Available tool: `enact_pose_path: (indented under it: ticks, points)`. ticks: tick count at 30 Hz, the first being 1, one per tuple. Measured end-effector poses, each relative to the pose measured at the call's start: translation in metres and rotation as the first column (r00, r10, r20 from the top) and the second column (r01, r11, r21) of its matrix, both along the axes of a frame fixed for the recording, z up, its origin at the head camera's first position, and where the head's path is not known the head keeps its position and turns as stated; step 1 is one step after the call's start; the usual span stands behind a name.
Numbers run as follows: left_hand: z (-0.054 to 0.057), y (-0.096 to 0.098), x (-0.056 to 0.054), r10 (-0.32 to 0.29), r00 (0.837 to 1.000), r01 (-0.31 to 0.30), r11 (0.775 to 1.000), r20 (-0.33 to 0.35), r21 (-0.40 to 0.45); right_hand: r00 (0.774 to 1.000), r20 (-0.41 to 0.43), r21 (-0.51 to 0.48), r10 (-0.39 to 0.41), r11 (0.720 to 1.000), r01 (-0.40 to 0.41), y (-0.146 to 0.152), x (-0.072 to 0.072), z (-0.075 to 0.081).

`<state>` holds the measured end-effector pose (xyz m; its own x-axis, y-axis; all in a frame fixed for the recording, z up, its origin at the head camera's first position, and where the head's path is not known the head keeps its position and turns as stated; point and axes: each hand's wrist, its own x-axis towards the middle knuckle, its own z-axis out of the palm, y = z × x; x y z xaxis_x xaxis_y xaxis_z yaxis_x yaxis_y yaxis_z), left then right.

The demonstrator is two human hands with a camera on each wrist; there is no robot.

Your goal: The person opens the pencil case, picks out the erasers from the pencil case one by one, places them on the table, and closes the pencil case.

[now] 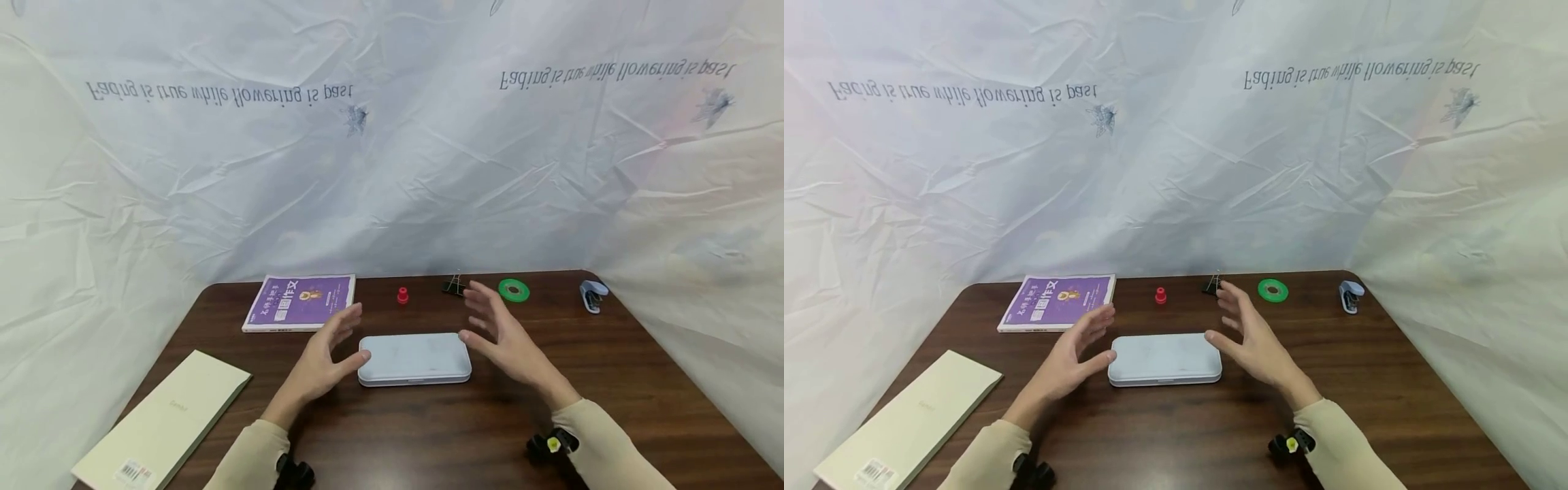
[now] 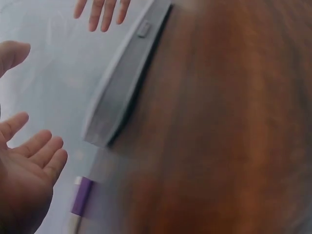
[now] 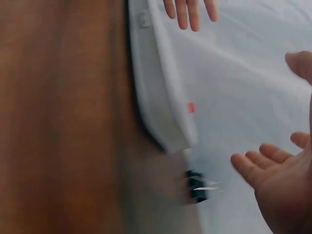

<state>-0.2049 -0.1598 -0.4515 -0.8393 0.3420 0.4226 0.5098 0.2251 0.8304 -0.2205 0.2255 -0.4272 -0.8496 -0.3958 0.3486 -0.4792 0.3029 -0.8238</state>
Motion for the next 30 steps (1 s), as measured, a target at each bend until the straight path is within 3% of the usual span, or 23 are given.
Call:
enact_pose_path:
  ticks: [5, 8, 10, 14, 18, 23, 26, 30]
  points:
    - [-0.015, 0.003, -0.003, -0.086, 0.992, 0.083, 0.996, 0.097, 0.035, 0.991, 0.075, -0.08, 0.111, 0.991, -0.105, 0.005, -0.001, -0.028]
    - [-0.021, 0.004, -0.004, -0.093, 0.983, 0.093, 0.996, 0.157, 0.005, 0.976, 0.129, -0.11, 0.174, 0.981, -0.16, 0.008, -0.002, -0.038]
    - [-0.024, 0.004, -0.006, -0.067, 0.984, 0.079, 0.995, 0.164, -0.065, 0.967, 0.166, -0.104, 0.194, 0.978, -0.178, 0.009, -0.004, -0.042]
    - [-0.028, 0.004, -0.009, -0.021, 0.995, 0.041, 0.979, 0.102, -0.198, 0.966, 0.189, -0.02, 0.179, 0.984, -0.178, 0.009, -0.007, -0.047]
    - [-0.03, 0.002, -0.01, 0.003, 1.0, 0.005, 0.957, 0.028, -0.29, 0.983, 0.137, 0.138, 0.12, 0.981, -0.139, 0.008, -0.007, -0.049]
    - [-0.03, 0.003, -0.011, 0.025, 0.999, -0.039, 0.925, -0.041, -0.378, 0.999, 0.008, 0.332, 0.046, 0.942, -0.046, 0.008, -0.008, -0.047]
    - [-0.029, 0.005, -0.011, 0.036, 0.999, -0.049, 0.921, -0.041, -0.386, 0.999, -0.044, 0.374, 0.029, 0.927, -0.011, 0.008, -0.01, -0.046]
    - [-0.027, 0.006, -0.011, 0.052, 0.998, -0.055, 0.919, -0.016, -0.39, 0.999, -0.05, 0.354, 0.004, 0.935, 0.014, 0.007, -0.014, -0.047]
